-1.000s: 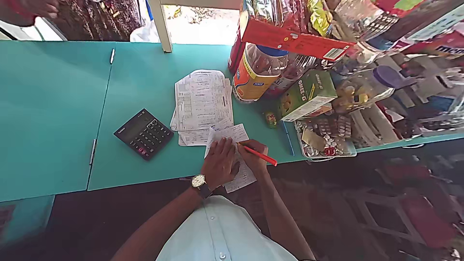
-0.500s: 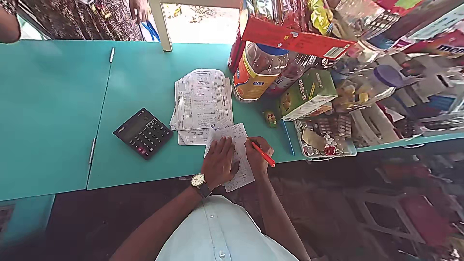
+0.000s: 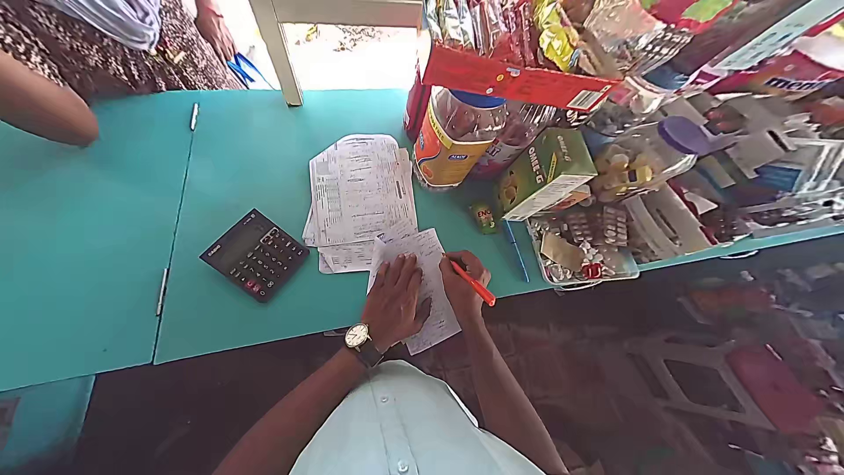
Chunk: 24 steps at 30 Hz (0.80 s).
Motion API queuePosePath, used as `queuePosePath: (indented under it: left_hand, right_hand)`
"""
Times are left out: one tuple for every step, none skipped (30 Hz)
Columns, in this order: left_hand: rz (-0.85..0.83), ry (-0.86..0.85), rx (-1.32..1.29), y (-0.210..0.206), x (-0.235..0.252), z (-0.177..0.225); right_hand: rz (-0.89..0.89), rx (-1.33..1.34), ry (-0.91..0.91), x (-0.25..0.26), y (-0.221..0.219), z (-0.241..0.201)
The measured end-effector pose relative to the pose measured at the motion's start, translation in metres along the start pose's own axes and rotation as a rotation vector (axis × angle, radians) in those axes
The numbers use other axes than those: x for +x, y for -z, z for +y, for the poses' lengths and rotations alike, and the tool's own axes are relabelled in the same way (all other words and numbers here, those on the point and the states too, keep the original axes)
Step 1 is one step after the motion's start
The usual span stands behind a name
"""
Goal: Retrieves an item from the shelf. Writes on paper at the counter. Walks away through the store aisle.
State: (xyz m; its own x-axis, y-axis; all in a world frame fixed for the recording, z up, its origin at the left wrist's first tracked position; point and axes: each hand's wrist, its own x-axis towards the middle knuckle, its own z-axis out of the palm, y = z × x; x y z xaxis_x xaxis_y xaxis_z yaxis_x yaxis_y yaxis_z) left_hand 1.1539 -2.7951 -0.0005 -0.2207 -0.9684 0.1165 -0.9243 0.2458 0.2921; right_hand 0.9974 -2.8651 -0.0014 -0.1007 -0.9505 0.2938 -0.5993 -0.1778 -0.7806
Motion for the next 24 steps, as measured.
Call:
queuePosePath:
  left_hand:
    - [0.005, 0.0, 0.0, 0.0, 0.0, 0.0]
    - [0.008, 0.0, 0.002, -0.001, 0.0, 0.0]
    - [0.008, 0.0, 0.003, -0.001, 0.0, 0.0]
    - [0.015, -0.001, 0.005, -0.002, 0.0, 0.0]
    - [0.021, -0.004, 0.006, -0.002, -0.001, 0.0]
    - [0.03, -0.007, 0.012, -0.003, 0.0, 0.0]
    - [0.04, -0.009, 0.02, -0.003, 0.0, 0.0]
    - [0.053, -0.011, 0.026, -0.003, 0.0, -0.001]
    - [0.056, -0.013, 0.031, -0.003, -0.001, 0.0]
    - [0.051, -0.013, 0.032, -0.003, -0.001, 0.0]
    - [0.05, -0.013, 0.032, -0.003, -0.001, 0.0]
    - [0.052, -0.012, 0.032, -0.003, -0.001, 0.0]
    - [0.056, -0.011, 0.033, -0.004, 0.0, 0.0]
    - [0.061, -0.01, 0.035, -0.004, 0.0, 0.0]
    - [0.071, -0.013, 0.037, -0.004, 0.0, -0.001]
    - [0.075, -0.013, 0.036, -0.005, -0.001, 0.0]
    - [0.076, -0.014, 0.033, -0.005, -0.001, 0.0]
    - [0.077, -0.014, 0.026, -0.004, -0.001, 0.0]
    - [0.082, -0.016, 0.015, -0.004, -0.001, -0.001]
    - [0.088, -0.017, 0.003, -0.005, -0.001, -0.001]
    - [0.108, -0.022, 0.0, -0.007, -0.002, -0.001]
    - [0.118, -0.025, 0.003, -0.008, -0.002, -0.001]
    - [0.122, -0.025, 0.008, -0.008, -0.002, -0.001]
    - [0.125, -0.026, 0.012, -0.008, -0.001, -0.001]
  right_hand:
    - [0.0, 0.014, -0.001, 0.0, 0.001, 0.0]
    - [-0.001, 0.025, -0.003, 0.001, 0.001, 0.001]
    - [-0.003, 0.026, -0.001, 0.001, 0.0, 0.001]
    - [-0.001, 0.032, 0.003, 0.001, 0.0, 0.002]
    - [0.006, 0.055, 0.009, 0.001, 0.0, 0.003]
    - [0.015, 0.103, 0.006, 0.001, 0.0, 0.005]
    - [0.023, 0.179, -0.006, 0.002, 0.001, 0.006]
    - [0.029, 0.281, -0.027, 0.002, 0.003, 0.007]
    - [0.033, 0.397, -0.05, 0.002, 0.005, 0.009]
    - [0.032, 0.517, -0.08, 0.002, 0.007, 0.01]
    - [0.029, 0.631, -0.105, 0.003, 0.008, 0.012]
    - [0.029, 0.73, -0.132, 0.005, 0.01, 0.014]
    - [0.034, 0.814, -0.162, 0.007, 0.011, 0.016]
    - [0.045, 0.883, -0.192, 0.009, 0.013, 0.018]
    - [0.062, 0.944, -0.237, 0.011, 0.015, 0.018]
    - [0.082, 0.991, -0.288, 0.011, 0.019, 0.016]
    - [0.095, 1.019, -0.328, 0.011, 0.023, 0.012]
    - [0.087, 1.032, -0.33, 0.01, 0.028, 0.006]
    - [0.055, 1.038, -0.294, 0.007, 0.032, 0.0]
    - [0.007, 1.038, -0.239, 0.002, 0.036, -0.006]
    - [-0.042, 1.025, -0.18, -0.002, 0.038, -0.011]
    - [-0.082, 1.012, -0.134, -0.007, 0.037, -0.014]
    - [-0.123, 1.004, -0.101, -0.01, 0.035, -0.015]
    - [-0.159, 0.998, -0.078, -0.011, 0.032, -0.014]
